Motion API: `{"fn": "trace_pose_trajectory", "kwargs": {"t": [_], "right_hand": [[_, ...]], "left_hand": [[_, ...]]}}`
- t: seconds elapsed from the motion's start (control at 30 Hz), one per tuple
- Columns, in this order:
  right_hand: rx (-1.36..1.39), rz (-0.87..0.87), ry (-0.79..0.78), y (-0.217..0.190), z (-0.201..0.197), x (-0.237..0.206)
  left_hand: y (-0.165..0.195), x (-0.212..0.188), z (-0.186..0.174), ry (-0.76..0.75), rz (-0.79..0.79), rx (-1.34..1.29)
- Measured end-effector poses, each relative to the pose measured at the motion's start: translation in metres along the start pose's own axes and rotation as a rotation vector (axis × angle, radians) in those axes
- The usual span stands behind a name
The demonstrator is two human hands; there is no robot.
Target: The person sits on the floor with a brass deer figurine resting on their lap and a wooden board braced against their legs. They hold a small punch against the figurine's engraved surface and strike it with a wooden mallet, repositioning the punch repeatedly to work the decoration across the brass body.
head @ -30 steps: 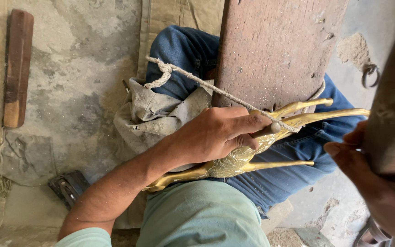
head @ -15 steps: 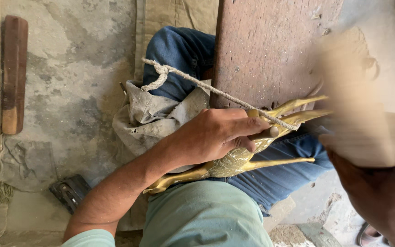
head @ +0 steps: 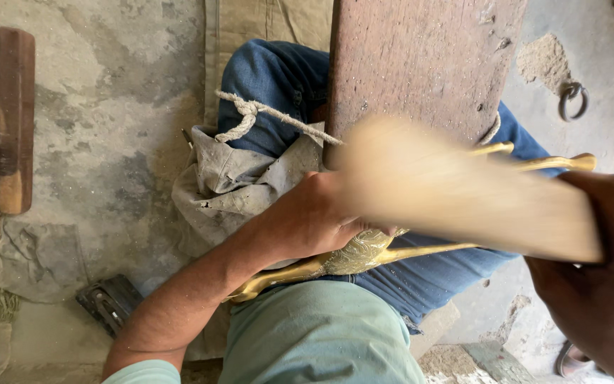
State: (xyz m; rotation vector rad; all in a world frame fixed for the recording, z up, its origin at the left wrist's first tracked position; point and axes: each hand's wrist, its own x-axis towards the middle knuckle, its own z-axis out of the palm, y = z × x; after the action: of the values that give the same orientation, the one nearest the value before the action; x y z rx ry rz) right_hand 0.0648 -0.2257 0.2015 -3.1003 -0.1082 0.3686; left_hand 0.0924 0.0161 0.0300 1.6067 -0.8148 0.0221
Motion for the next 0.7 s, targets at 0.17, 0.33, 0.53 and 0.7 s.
{"fn": "trace_pose_trajectory", "kwargs": {"t": [0.17,0.33,0.53,0.7], "right_hand": [[0.399,0.251,-0.045,-0.008,0.006,0.003],[0.066,0.073,-0.048,-0.019,-0.009,0.015],[-0.016,-0.03,0.028,-0.012,-0.002,0.008],[0.183,0.082,-0.016,0.008,0.001,-0.003]], "left_hand": [[-0.002,0.0,0.009,-0.16,-0.258,-0.085],[-0.001,-0.001,0.001,-0.044,-0.049,-0.069],[0.002,0.001,-0.004,-0.073,-0.053,-0.074],[0.003,-0.003,-0.004,-0.103,-0.139,-0.129]]}}
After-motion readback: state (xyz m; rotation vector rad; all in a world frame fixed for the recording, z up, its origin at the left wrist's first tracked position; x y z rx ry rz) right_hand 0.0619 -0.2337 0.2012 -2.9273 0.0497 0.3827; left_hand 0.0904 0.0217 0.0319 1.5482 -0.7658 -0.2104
